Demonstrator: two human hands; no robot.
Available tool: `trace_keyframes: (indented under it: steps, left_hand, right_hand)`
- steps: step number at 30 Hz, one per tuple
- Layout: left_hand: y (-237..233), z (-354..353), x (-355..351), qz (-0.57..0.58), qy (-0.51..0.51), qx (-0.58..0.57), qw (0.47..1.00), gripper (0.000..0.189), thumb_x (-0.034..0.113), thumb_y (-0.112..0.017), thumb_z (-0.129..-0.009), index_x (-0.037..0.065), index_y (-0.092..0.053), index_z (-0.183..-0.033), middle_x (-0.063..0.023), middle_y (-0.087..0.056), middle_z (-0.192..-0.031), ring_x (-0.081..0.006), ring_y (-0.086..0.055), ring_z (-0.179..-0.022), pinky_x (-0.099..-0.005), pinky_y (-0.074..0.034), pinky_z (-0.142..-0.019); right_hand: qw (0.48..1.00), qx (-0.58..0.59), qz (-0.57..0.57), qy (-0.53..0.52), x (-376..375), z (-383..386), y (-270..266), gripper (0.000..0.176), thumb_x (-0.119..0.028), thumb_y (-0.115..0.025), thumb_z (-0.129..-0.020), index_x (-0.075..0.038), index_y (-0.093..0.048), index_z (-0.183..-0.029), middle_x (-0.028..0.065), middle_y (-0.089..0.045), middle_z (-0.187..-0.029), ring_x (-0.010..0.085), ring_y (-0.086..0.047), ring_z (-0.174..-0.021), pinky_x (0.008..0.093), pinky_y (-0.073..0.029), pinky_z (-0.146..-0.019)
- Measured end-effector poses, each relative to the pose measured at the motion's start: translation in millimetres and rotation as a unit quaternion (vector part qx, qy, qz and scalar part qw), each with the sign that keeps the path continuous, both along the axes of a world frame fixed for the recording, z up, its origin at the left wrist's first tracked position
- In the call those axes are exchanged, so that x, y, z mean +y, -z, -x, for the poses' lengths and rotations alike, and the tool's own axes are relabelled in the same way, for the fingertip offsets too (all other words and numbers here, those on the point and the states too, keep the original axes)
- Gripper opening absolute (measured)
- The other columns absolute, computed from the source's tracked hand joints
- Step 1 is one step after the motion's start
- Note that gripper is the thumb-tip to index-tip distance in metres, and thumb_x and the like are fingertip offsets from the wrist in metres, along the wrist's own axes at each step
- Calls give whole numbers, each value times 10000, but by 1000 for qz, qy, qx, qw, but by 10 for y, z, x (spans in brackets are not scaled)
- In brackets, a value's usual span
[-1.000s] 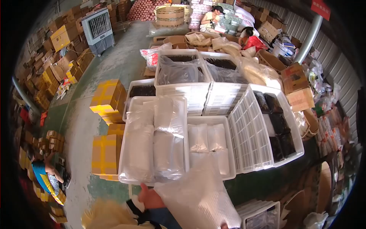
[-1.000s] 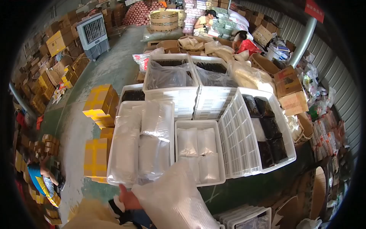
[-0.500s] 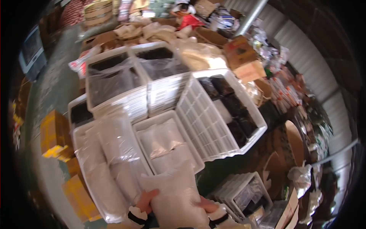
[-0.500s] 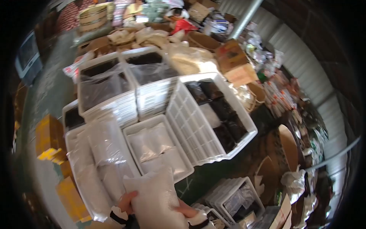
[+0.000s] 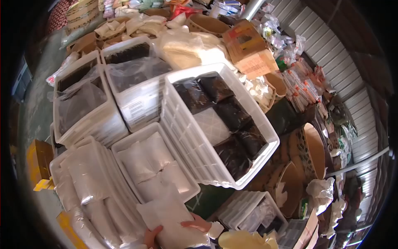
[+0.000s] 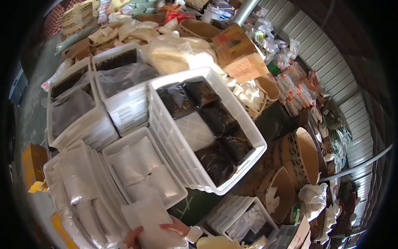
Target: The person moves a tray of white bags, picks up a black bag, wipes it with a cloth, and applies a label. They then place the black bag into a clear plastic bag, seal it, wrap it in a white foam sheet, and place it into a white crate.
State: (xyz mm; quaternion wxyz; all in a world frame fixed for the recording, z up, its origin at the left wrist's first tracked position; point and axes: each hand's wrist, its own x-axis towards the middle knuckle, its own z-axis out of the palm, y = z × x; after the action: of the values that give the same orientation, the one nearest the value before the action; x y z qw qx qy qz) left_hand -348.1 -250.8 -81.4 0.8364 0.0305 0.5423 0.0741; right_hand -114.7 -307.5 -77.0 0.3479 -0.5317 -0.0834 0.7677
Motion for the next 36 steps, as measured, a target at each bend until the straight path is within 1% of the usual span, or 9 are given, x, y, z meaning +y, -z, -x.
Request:
trace_keyframes:
  steps: [3,8,10,11,13,18,23,26,36]
  left_hand:
    - [-656,-535,229,-24,-66,8,998,535,287,-632,-828,-18,-456,-1231,-93,-615,-948,-199,-578,-851,-338,-487,-746]
    - [-90,-980,362,-131,-221,-277,926,475,311,-550,-860,38,-451,-1236,-105,-565,-1149,-249,-559,-1022,-359,-474,-873]
    - [-81,-1180,489,-185,-224,-277,916,478,316,-546,-860,38,-450,-1237,-105,-564,-1151,-249,-559,-1023,-360,-474,-874]
    - [-98,-1217,527,-204,-224,-276,912,479,318,-544,-861,38,-449,-1238,-105,-563,-1152,-250,-559,-1023,-360,-474,-874]
    - [-124,-1253,600,-234,-227,-274,905,481,324,-540,-862,38,-449,-1239,-106,-562,-1154,-250,-559,-1024,-361,-474,-875]
    - [-211,-1293,754,-283,-233,-273,889,488,337,-529,-864,39,-446,-1241,-106,-560,-1159,-252,-558,-1026,-362,-474,-876]
    - [-376,-1432,769,-325,-249,-249,878,495,350,-519,-866,39,-444,-1244,-107,-557,-1164,-254,-557,-1028,-363,-474,-878]
    - [-440,-1566,736,-358,-272,-226,864,499,358,-513,-867,39,-443,-1246,-107,-556,-1167,-255,-556,-1030,-364,-474,-879]
    - [-627,-2606,373,-458,-409,-118,780,515,384,-492,-872,39,-438,-1251,-108,-550,-1176,-258,-555,-1034,-366,-473,-882]
  right_hand:
    - [995,-16,-85,45,157,-290,-429,624,-223,-677,-820,-7,-364,-1314,66,-540,-1143,142,-528,-1007,272,-443,-837]
    - [956,76,-260,-109,622,-1541,-1327,462,-110,-542,-905,-15,-383,-1327,94,-562,-1128,150,-536,-1031,279,-427,-885]
    - [843,-388,-357,-101,1006,-2143,-1410,208,-120,-552,-885,8,-613,-1038,73,-649,-911,80,-583,-823,259,-480,-726]
    - [821,-465,-322,-78,1146,-2412,-1389,249,-208,-583,-868,2,-599,-999,123,-656,-914,187,-637,-793,340,-499,-707]
    - [649,-716,-173,-190,1257,-2952,-1023,431,-387,-579,-844,11,-576,-1010,184,-646,-906,325,-634,-824,420,-486,-749]
    - [662,-682,-22,-310,1105,-3142,-516,624,-535,-534,-813,11,-512,-1114,257,-563,-1051,411,-561,-960,461,-445,-820]
    - [488,-740,-361,-290,1431,-3064,-281,565,-506,-515,-817,-14,-526,-1094,215,-554,-1002,384,-541,-914,432,-427,-835]
    - [506,-670,-258,-478,1831,-3021,-169,659,-601,-418,-839,14,-570,-1021,210,-594,-944,380,-540,-968,429,-417,-876]
    - [531,-558,-369,-520,2057,-3151,-111,669,-573,-480,-817,27,-532,-1109,265,-529,-1075,417,-494,-1043,461,-424,-885]
